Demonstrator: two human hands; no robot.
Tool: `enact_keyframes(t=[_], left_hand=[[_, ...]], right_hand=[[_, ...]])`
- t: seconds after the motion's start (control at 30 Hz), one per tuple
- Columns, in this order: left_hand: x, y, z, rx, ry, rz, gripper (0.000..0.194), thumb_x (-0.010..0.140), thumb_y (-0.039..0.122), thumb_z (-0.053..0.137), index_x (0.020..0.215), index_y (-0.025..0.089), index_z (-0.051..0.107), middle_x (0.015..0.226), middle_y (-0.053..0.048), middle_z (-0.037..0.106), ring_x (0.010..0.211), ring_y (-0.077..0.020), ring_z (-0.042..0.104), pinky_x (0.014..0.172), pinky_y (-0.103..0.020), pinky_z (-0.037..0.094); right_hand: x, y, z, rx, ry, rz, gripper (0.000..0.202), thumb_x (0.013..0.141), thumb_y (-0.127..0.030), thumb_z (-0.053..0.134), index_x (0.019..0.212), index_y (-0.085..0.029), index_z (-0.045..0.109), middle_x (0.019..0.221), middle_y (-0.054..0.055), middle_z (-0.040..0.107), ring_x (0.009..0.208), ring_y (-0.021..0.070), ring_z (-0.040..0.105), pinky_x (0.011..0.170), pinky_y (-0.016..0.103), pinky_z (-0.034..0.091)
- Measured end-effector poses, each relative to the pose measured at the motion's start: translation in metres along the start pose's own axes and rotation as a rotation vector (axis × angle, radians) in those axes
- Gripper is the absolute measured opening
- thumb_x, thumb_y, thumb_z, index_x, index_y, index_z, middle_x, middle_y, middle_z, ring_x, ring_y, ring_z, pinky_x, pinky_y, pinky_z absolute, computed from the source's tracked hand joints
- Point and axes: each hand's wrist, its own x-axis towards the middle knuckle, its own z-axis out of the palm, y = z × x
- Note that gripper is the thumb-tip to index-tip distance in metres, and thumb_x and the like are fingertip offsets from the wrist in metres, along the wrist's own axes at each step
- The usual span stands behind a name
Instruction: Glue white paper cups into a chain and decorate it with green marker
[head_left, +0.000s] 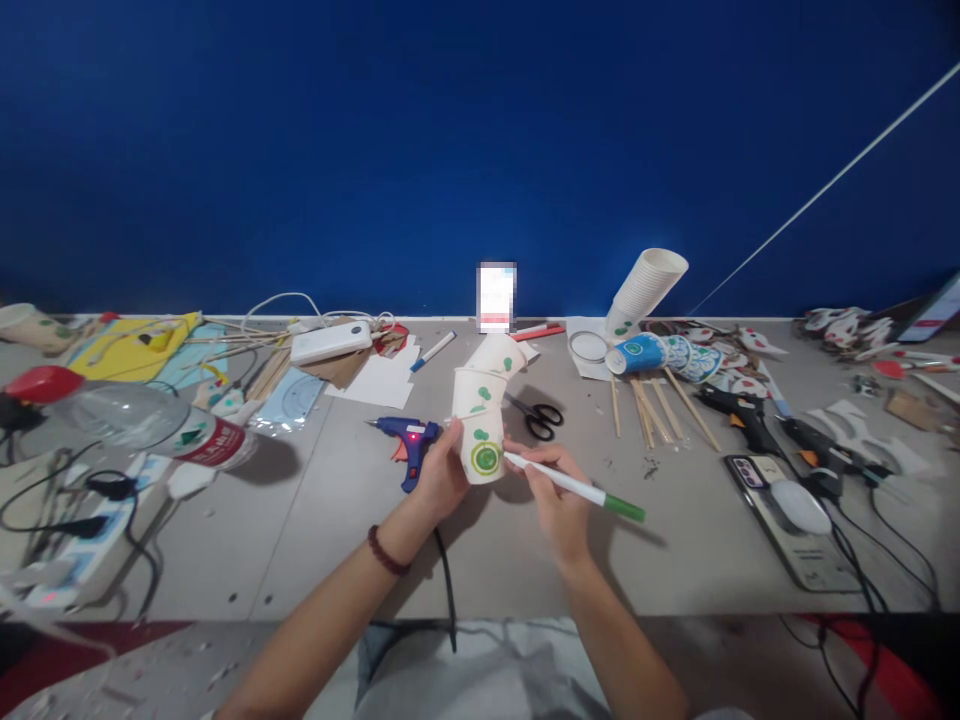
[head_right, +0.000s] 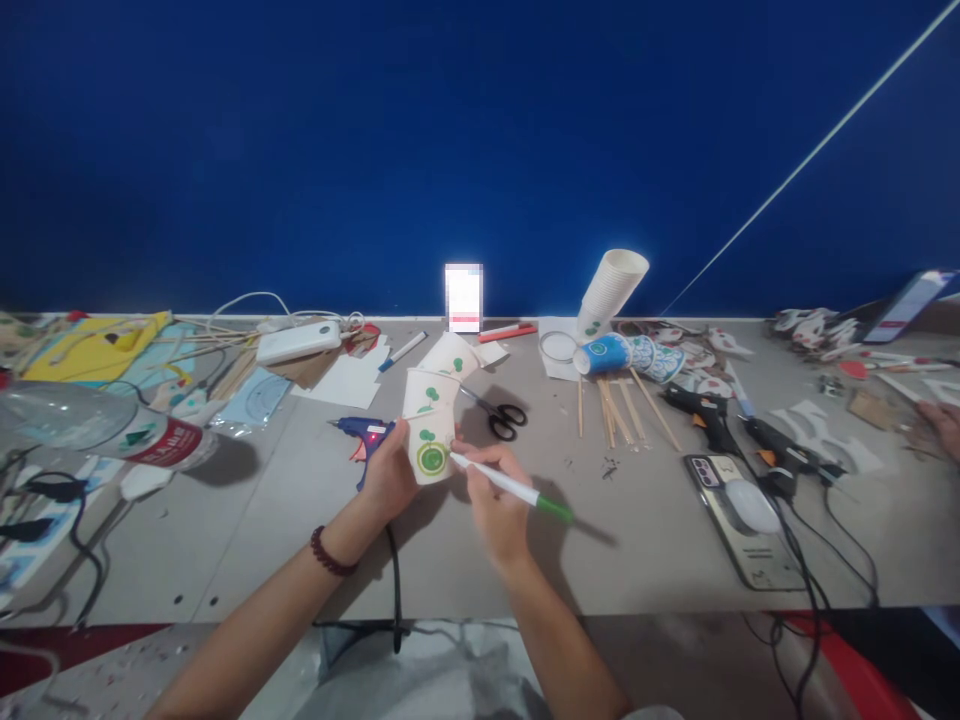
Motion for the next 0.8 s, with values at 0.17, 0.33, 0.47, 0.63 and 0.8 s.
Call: enact_keyframes(t=[0.17, 0.33, 0.47, 0.63, 0.8], left_hand=[[-0.0008, 0.0018, 0.0031, 0.019, -0.001, 0.012, 0.049, 0.079, 0.050, 0.066, 0.108, 0.010, 0.068, 0.098, -0.015, 0.075, 0.095, -0.0323, 0.070, 0.090, -0.047, 0.052], [-0.0008, 0.0022, 0.0039, 0.015, -0.006, 0.015, 0.051, 0.078, 0.051, 0.066, 0.107, 0.009, 0.068, 0.097, -0.016, 0.074, 0.093, -0.0336, 0.070, 0.088, -0.048, 0.052], [-0.0001, 0.0011, 0.0025, -0.003, -0.003, 0.015, 0.048, 0.081, 0.048, 0.064, 0.110, 0.009, 0.067, 0.098, -0.016, 0.074, 0.096, -0.0340, 0.069, 0.089, -0.048, 0.052], [0.0002, 0.0012, 0.0020, 0.000, -0.005, 0.009, 0.048, 0.081, 0.049, 0.064, 0.108, 0.010, 0.067, 0.098, -0.016, 0.074, 0.098, -0.0342, 0.068, 0.089, -0.048, 0.052], [-0.0004, 0.0022, 0.0026, 0.017, -0.004, -0.003, 0.049, 0.080, 0.050, 0.064, 0.108, 0.009, 0.068, 0.098, -0.016, 0.074, 0.097, -0.0338, 0.068, 0.090, -0.048, 0.051]], right_hand=[[0.0011, -0.0040, 0.0017, 0.025, -0.010, -0.041, 0.006, 0.077, -0.019, 0.063, 0.073, -0.023, 0.062, 0.081, 0.003, 0.078, 0.097, 0.0257, 0.074, 0.086, 0.039, 0.057], [0.0004, -0.0030, 0.0006, 0.040, -0.026, -0.038, 0.009, 0.075, -0.015, 0.063, 0.070, -0.022, 0.063, 0.070, 0.000, 0.074, 0.099, 0.0266, 0.074, 0.088, 0.040, 0.056], [-0.0012, -0.0003, -0.0012, 0.056, -0.044, -0.012, 0.008, 0.076, -0.017, 0.064, 0.069, -0.022, 0.062, 0.079, 0.004, 0.076, 0.101, 0.0278, 0.073, 0.086, 0.041, 0.056], [-0.0013, -0.0007, -0.0008, 0.048, -0.040, -0.001, 0.008, 0.076, -0.020, 0.064, 0.069, -0.022, 0.062, 0.079, 0.004, 0.076, 0.102, 0.0282, 0.072, 0.087, 0.042, 0.056], [-0.0007, -0.0034, 0.0020, 0.026, 0.006, -0.008, 0.006, 0.075, -0.020, 0.064, 0.070, -0.023, 0.062, 0.072, 0.001, 0.075, 0.099, 0.0272, 0.074, 0.089, 0.042, 0.056]])
